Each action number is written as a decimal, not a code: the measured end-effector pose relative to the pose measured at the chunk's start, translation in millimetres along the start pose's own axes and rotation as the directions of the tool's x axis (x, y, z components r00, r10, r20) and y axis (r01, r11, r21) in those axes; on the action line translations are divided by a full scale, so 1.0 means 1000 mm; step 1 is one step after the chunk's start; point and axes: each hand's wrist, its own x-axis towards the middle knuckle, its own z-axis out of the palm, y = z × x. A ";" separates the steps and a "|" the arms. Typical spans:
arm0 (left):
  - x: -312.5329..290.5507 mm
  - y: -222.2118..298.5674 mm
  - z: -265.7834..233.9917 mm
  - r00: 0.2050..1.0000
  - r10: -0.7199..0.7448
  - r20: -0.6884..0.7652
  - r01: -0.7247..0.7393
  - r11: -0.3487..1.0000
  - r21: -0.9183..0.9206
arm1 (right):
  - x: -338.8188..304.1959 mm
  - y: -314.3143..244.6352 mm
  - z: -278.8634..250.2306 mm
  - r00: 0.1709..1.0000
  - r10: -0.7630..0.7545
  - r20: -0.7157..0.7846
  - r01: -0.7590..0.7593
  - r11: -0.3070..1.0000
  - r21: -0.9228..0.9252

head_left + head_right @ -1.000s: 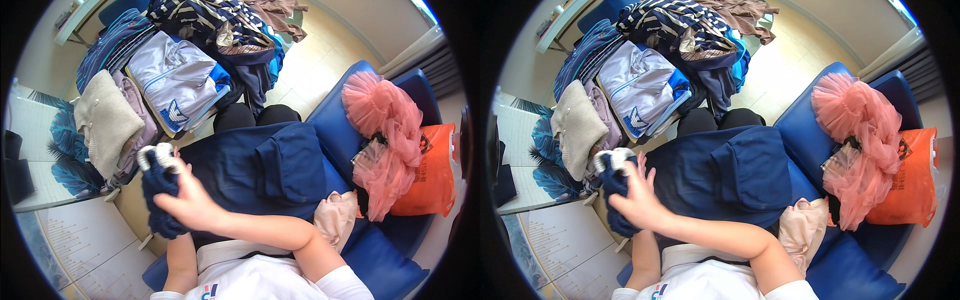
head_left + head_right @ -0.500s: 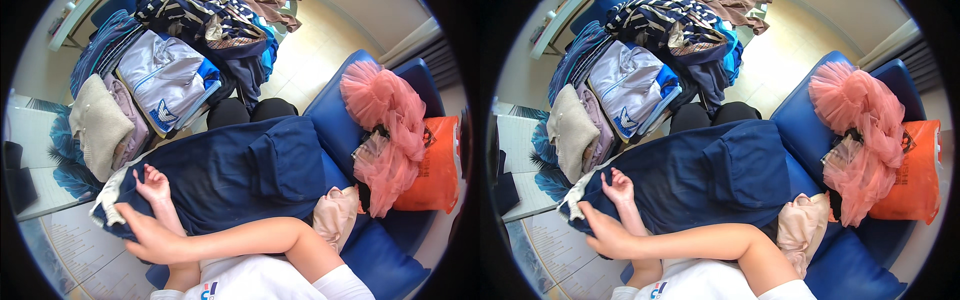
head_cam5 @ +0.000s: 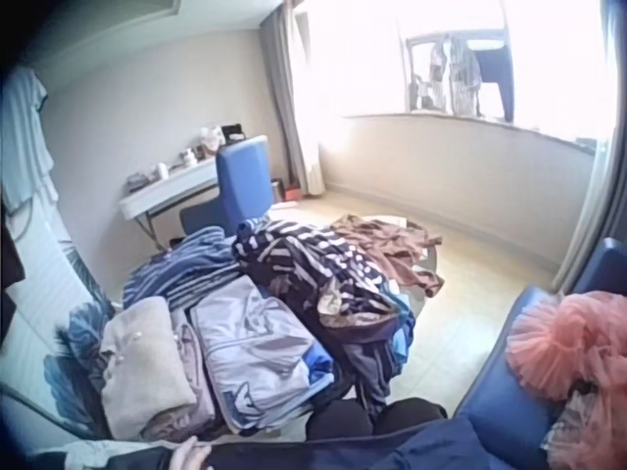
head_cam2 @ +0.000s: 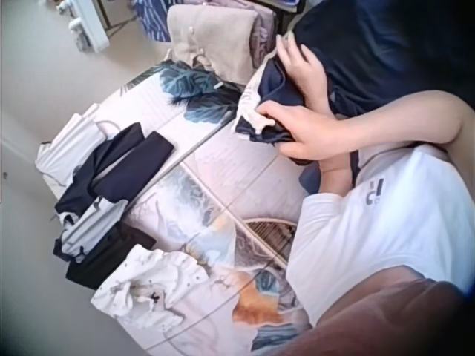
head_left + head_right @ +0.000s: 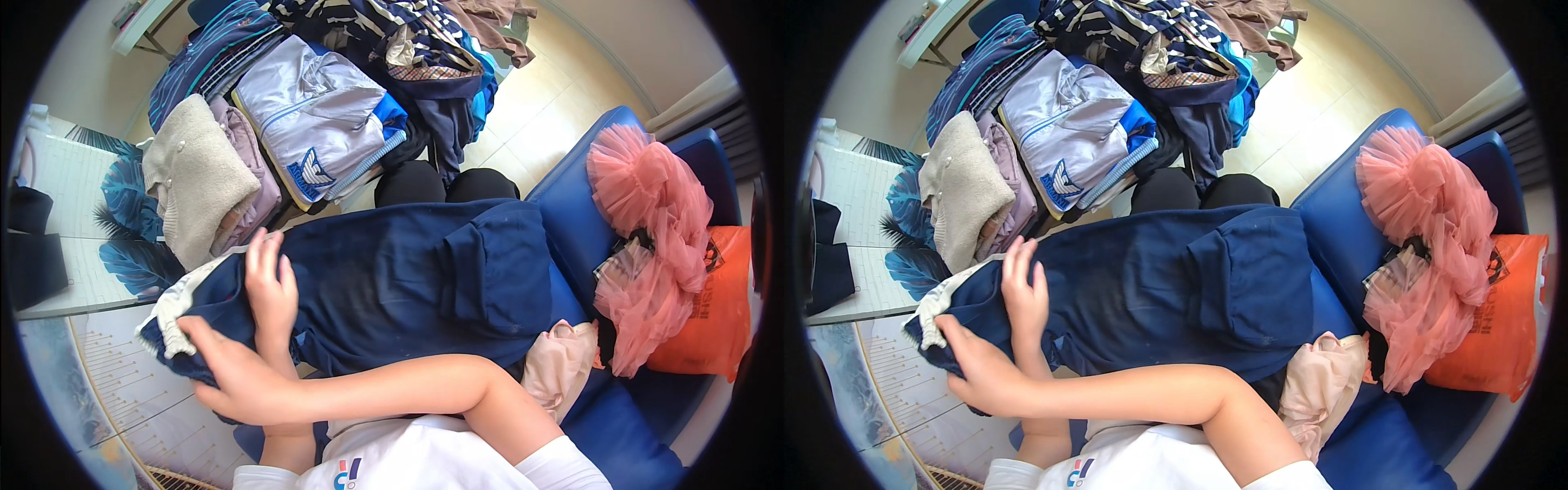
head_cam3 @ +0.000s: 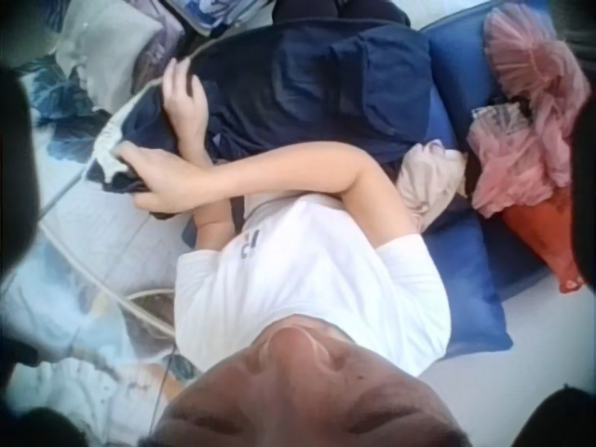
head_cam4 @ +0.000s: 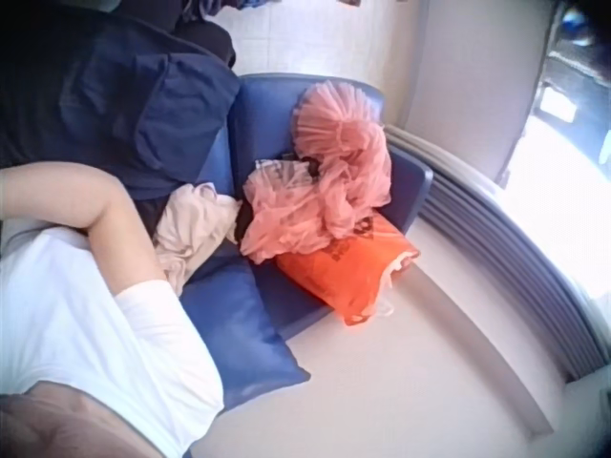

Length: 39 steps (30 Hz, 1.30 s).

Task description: The person folds a blue and gray jacket and a dark blue pair of pants on their lap, smoothing and aligning each piece before stacking them on a growing pile of folded clothes.

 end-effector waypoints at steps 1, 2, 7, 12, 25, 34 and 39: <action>-0.011 0.020 -0.005 0.999 -0.010 0.050 0.018 0.987 -0.161 | -0.003 0.003 -0.007 0.999 0.019 -0.029 -0.021 0.999 -0.041; -0.029 0.037 -0.012 0.985 0.009 0.175 0.034 0.969 -0.244 | -0.006 0.009 -0.016 0.997 0.053 -0.060 -0.056 0.997 -0.049; -0.085 0.048 -0.096 0.319 0.564 0.762 0.098 0.780 -0.618 | -0.026 0.000 -0.101 0.947 0.111 -0.300 -0.149 0.983 -0.107; -0.056 0.050 -0.100 0.866 0.031 0.499 0.421 0.494 -0.761 | -0.075 0.011 -0.179 0.858 0.163 -0.487 -0.205 0.978 -0.034; -0.038 0.105 0.058 0.889 0.316 0.330 -0.236 0.936 -0.260 | -0.201 -0.110 -0.251 0.568 -0.223 -0.792 -0.532 0.636 -0.560; -0.032 0.061 0.052 0.978 0.005 0.209 0.148 0.689 -0.709 | -0.232 -0.105 -0.338 0.308 0.210 -0.928 -0.741 0.665 -0.096; -0.049 -0.081 0.060 0.632 -0.503 0.589 0.772 0.340 -0.537 | -0.223 -0.104 -0.344 0.339 0.257 -0.905 -0.801 0.584 -0.134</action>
